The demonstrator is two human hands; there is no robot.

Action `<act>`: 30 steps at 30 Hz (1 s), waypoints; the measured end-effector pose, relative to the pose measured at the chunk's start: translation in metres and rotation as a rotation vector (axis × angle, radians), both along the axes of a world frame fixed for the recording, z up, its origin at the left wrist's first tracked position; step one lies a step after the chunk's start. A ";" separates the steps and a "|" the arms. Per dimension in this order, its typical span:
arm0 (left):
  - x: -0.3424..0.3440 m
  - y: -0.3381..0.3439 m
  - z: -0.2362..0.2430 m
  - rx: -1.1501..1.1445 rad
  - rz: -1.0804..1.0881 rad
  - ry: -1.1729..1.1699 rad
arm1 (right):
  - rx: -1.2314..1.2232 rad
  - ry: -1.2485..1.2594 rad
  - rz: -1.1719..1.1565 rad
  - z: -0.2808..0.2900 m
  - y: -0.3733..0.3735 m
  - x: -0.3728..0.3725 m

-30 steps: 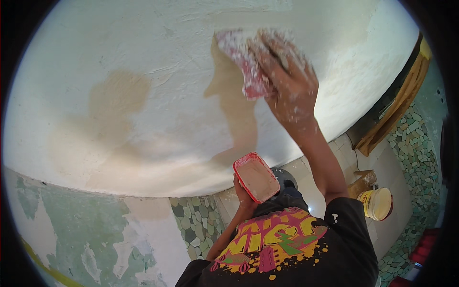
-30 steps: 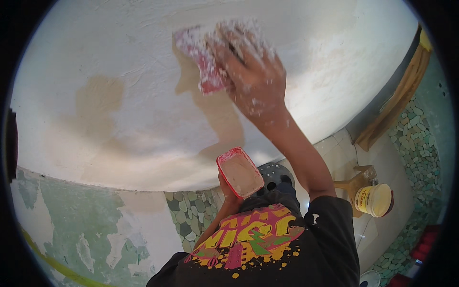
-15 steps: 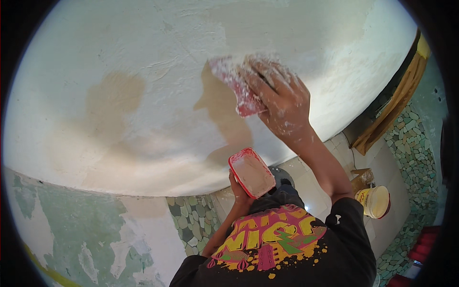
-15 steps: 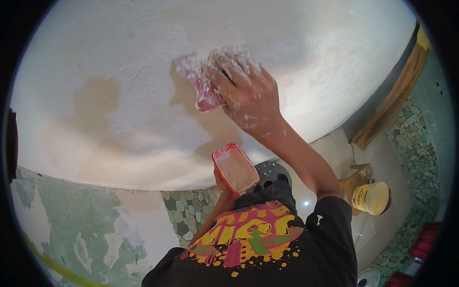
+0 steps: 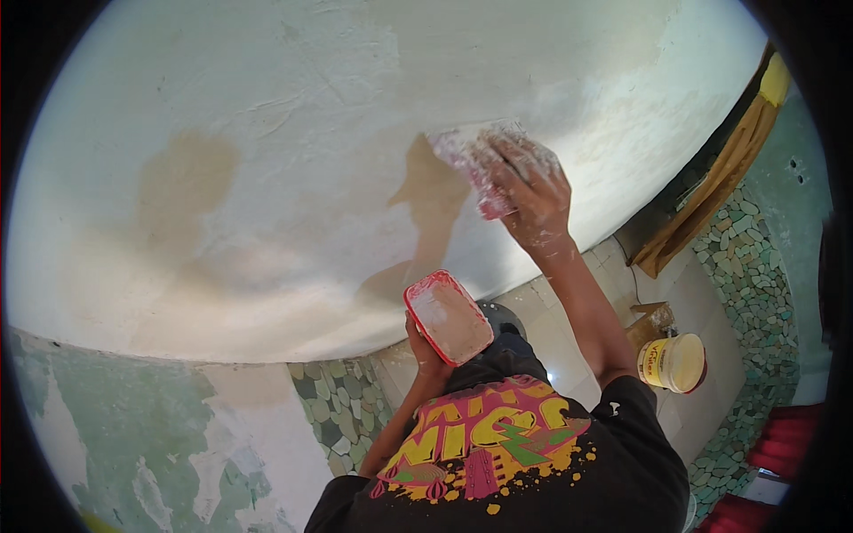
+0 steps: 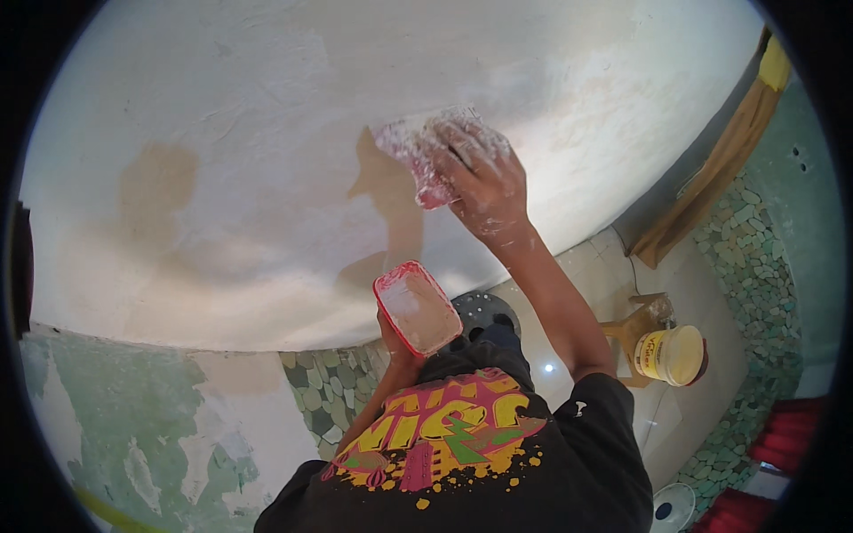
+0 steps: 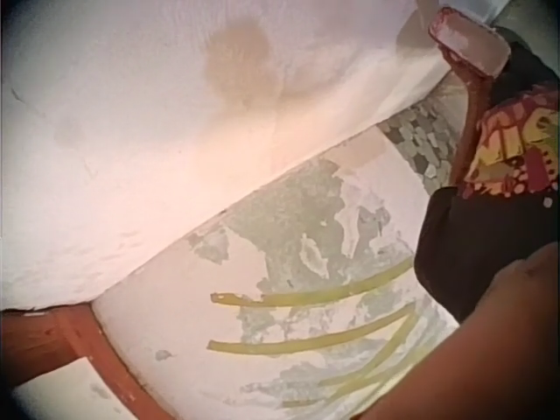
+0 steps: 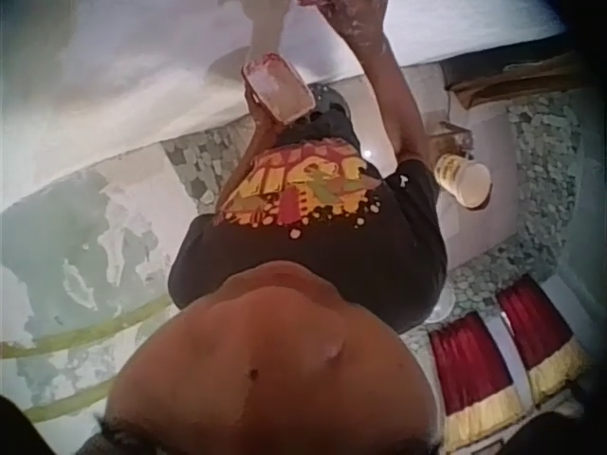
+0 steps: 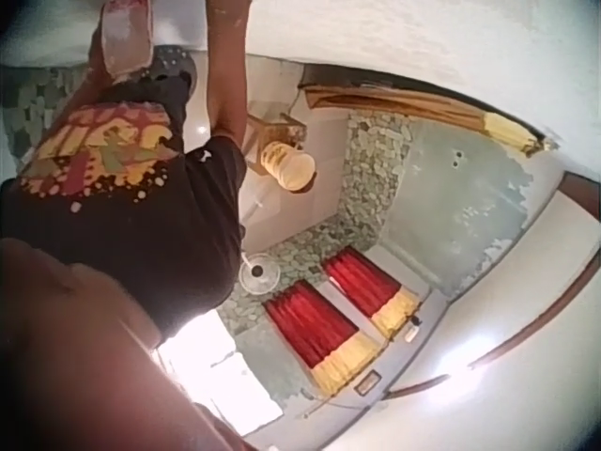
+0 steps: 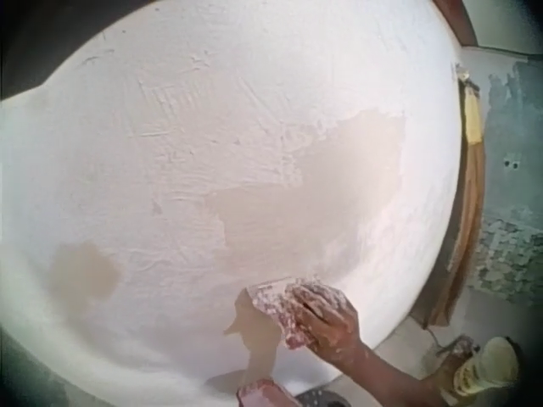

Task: Applying wall putty or plaster to a wall surface using a putty knife and a plastic container.

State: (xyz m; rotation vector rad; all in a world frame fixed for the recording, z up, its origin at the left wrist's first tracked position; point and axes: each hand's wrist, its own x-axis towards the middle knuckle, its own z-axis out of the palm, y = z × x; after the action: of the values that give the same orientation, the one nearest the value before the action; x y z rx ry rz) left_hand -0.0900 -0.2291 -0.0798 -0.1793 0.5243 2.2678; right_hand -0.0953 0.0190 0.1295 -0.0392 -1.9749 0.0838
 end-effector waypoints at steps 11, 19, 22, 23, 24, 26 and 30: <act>-0.012 -0.023 -0.025 -0.047 -0.010 -0.032 | 0.108 0.175 0.020 -0.044 -0.011 -0.069; -0.078 -0.078 -0.097 -0.119 0.114 -0.055 | -0.833 -0.194 0.386 -0.170 -0.148 -0.032; -0.104 -0.093 -0.137 -0.133 0.106 0.033 | -1.538 -0.347 0.514 -0.221 -0.178 -0.028; -0.110 -0.097 -0.147 -0.117 0.116 0.039 | -1.804 -0.360 0.570 -0.238 -0.185 -0.030; -0.113 -0.103 -0.159 -0.103 0.127 0.043 | -1.868 -0.384 0.541 -0.253 -0.194 -0.030; -0.120 -0.117 -0.192 -0.172 0.157 0.032 | -1.874 -0.476 0.478 -0.282 -0.207 -0.030; -0.129 -0.127 -0.212 -0.278 0.158 0.094 | -1.121 -0.655 0.384 -0.321 -0.222 -0.030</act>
State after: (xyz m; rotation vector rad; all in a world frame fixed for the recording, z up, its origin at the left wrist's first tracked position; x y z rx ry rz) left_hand -0.2191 -0.3564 -0.2915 -0.2620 0.9037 2.3560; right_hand -0.1257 -0.2029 -0.1911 -0.4588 -2.2891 1.5792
